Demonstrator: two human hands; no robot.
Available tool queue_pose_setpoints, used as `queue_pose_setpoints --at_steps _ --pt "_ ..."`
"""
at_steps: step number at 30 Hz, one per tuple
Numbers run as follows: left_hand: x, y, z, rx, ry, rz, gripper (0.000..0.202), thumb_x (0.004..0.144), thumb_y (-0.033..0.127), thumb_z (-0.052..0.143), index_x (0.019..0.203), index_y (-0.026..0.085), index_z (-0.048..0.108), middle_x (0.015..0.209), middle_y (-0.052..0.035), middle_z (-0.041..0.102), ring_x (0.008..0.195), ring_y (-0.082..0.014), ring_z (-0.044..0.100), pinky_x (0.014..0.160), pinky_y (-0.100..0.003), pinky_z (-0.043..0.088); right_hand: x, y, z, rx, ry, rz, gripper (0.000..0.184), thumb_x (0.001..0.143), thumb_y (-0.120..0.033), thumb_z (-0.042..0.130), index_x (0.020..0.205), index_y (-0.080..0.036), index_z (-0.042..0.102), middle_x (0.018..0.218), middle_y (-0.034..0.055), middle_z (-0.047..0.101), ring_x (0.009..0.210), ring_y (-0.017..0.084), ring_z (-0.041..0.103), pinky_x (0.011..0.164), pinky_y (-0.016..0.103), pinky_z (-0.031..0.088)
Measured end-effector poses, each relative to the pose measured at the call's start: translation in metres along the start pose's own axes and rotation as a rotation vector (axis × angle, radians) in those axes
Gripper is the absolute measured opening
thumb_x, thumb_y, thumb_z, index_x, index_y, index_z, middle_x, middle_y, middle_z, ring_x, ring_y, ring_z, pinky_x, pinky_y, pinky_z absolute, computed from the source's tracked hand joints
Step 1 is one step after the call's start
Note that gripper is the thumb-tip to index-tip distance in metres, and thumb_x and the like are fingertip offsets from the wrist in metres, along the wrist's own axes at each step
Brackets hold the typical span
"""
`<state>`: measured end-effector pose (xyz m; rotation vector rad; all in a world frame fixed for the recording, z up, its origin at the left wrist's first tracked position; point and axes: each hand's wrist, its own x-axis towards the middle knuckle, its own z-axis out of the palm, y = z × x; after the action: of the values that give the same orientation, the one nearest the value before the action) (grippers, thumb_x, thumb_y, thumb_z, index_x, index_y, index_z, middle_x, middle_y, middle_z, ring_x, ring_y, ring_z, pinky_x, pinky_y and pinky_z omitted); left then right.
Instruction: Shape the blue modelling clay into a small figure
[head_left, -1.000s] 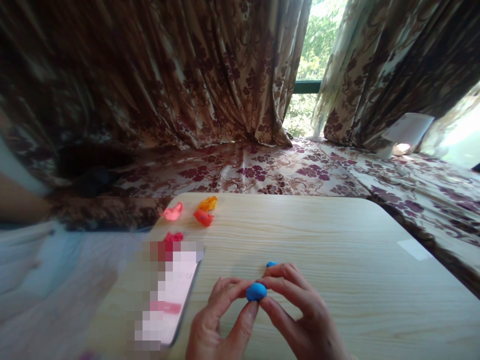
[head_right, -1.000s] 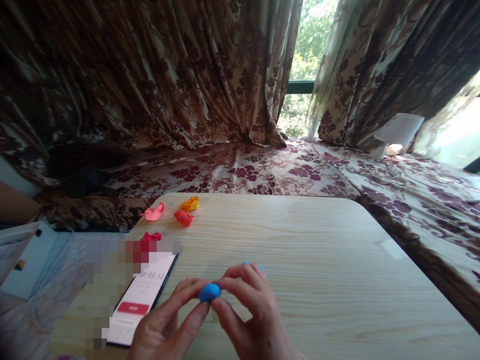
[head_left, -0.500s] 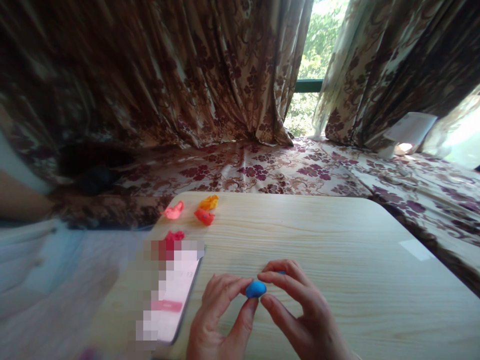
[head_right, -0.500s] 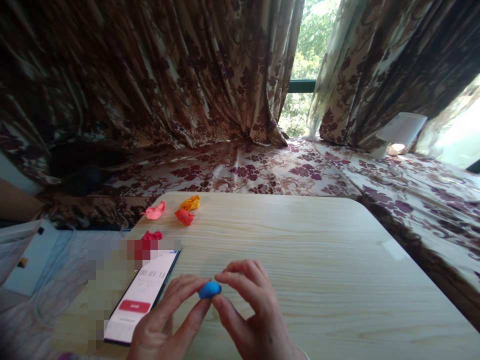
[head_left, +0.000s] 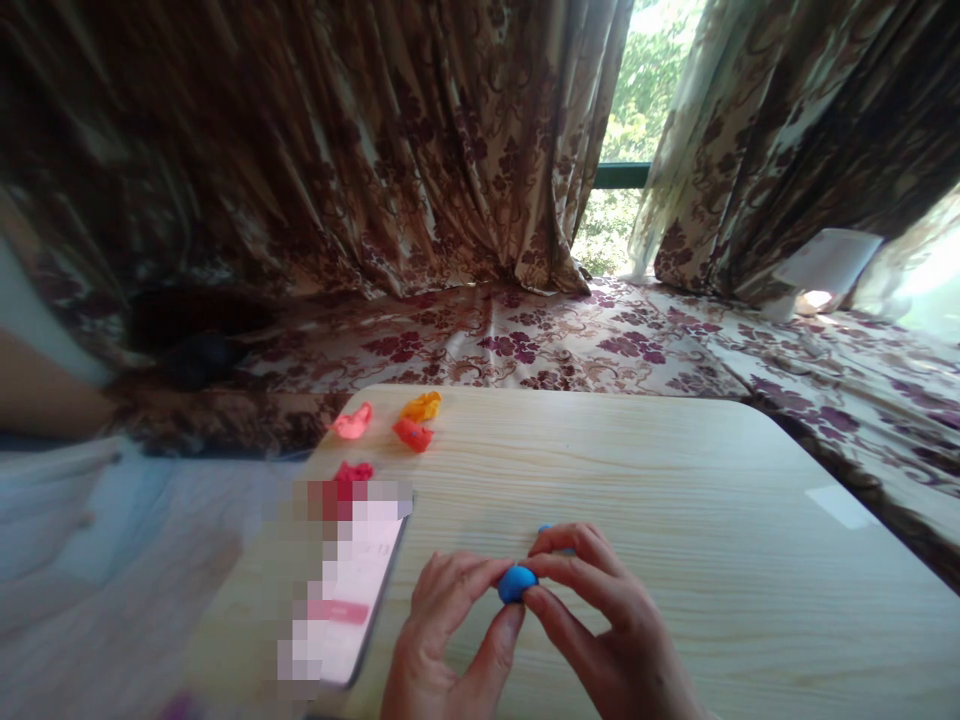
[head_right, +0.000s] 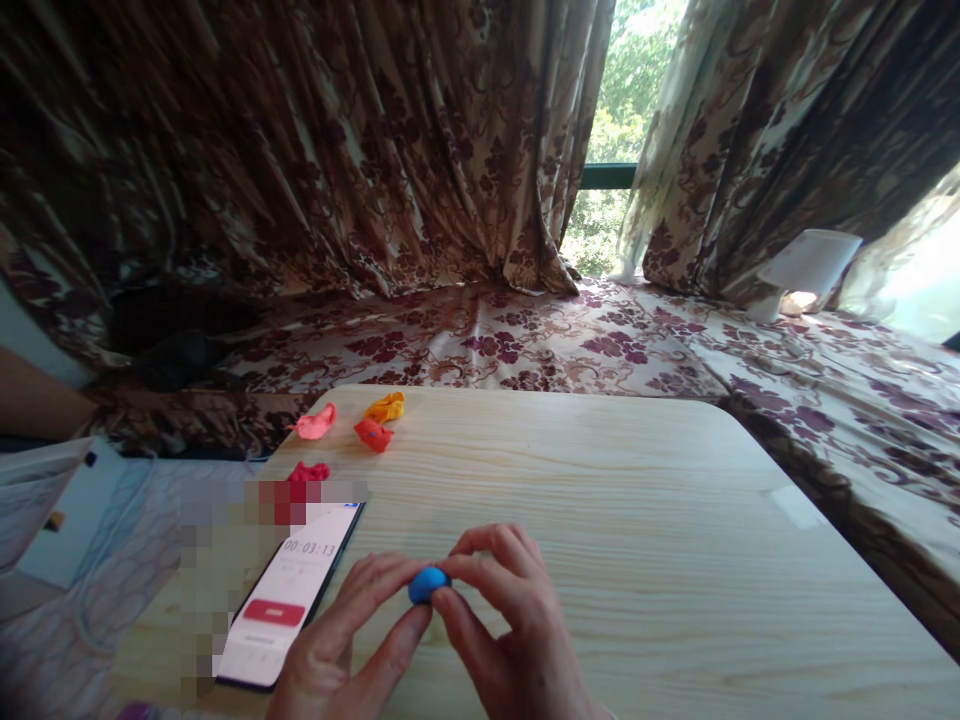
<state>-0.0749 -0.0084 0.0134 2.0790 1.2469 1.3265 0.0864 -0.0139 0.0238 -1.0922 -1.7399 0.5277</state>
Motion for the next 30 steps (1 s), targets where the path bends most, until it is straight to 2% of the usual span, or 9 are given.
queue_pose_setpoints --at_steps 5,13,17,21,23,27,30 --pt "-0.0016 -0.0024 0.0011 -0.063 0.004 -0.049 0.020 0.075 0.017 0.066 0.093 0.027 0.066 0.090 0.0017 0.071 0.087 -0.0146 0.065 0.081 -0.025 0.052 -0.0004 0.0009 0.0006 0.008 -0.033 0.026 0.016 0.086 -0.017 0.057 0.098 -0.027 0.062 0.091 0.0006 0.059 0.086 0.016 0.057 0.081 0.030 0.043" --pt "0.0000 0.0036 0.0054 -0.212 0.005 -0.249 0.008 0.075 0.021 0.064 0.081 0.024 0.068 0.082 0.0009 0.070 0.081 -0.0143 0.065 0.076 -0.022 0.053 -0.0020 0.0023 0.0014 -0.037 -0.083 0.065 0.013 0.088 -0.018 0.054 0.093 -0.026 0.063 0.088 0.0008 0.060 0.084 0.017 0.056 0.081 0.032 0.042" --pt "0.0000 0.0027 0.0049 -0.255 -0.053 -0.287 0.010 0.076 0.022 0.063 0.085 0.023 0.069 0.085 0.0003 0.071 0.083 -0.0142 0.066 0.076 -0.021 0.053 -0.0053 0.0051 0.0018 -0.043 -0.079 0.069 0.014 0.086 -0.021 0.058 0.098 -0.026 0.061 0.094 0.0012 0.061 0.089 0.018 0.057 0.086 0.033 0.041" --pt "-0.0020 0.0016 0.0059 -0.261 -0.027 -0.369 0.012 0.076 0.024 0.064 0.087 0.023 0.068 0.085 0.0005 0.071 0.082 -0.0144 0.067 0.075 -0.020 0.054 -0.0069 0.0063 0.0006 -0.051 -0.109 0.096 0.012 0.084 -0.020 0.059 0.094 -0.026 0.062 0.093 0.0013 0.060 0.089 0.018 0.056 0.083 0.033 0.043" --pt "-0.0020 0.0010 0.0062 -0.231 -0.030 -0.363 0.013 0.076 0.023 0.064 0.088 0.024 0.068 0.085 0.0007 0.071 0.082 -0.0146 0.067 0.076 -0.020 0.054 -0.0065 0.0060 -0.0001 -0.065 -0.119 0.109 0.012 0.085 -0.018 0.058 0.093 -0.026 0.063 0.092 0.0012 0.060 0.089 0.018 0.056 0.082 0.033 0.043" --pt "-0.0008 -0.0013 0.0056 -0.168 -0.028 -0.239 0.009 0.075 0.022 0.064 0.083 0.023 0.069 0.086 -0.0003 0.071 0.085 -0.0157 0.067 0.078 -0.023 0.054 -0.0056 0.0059 -0.0002 -0.099 -0.097 0.059 0.018 0.082 -0.015 0.060 0.096 -0.026 0.062 0.093 0.0016 0.061 0.089 0.018 0.057 0.082 0.033 0.043" --pt "-0.0025 -0.0030 0.0059 -0.160 -0.053 -0.248 0.015 0.078 0.024 0.062 0.091 0.024 0.068 0.087 -0.0006 0.072 0.085 -0.0161 0.068 0.080 -0.026 0.055 -0.0057 0.0063 0.0002 -0.084 -0.070 0.007 0.022 0.081 -0.016 0.062 0.100 -0.026 0.061 0.095 0.0021 0.062 0.090 0.019 0.057 0.085 0.034 0.043"
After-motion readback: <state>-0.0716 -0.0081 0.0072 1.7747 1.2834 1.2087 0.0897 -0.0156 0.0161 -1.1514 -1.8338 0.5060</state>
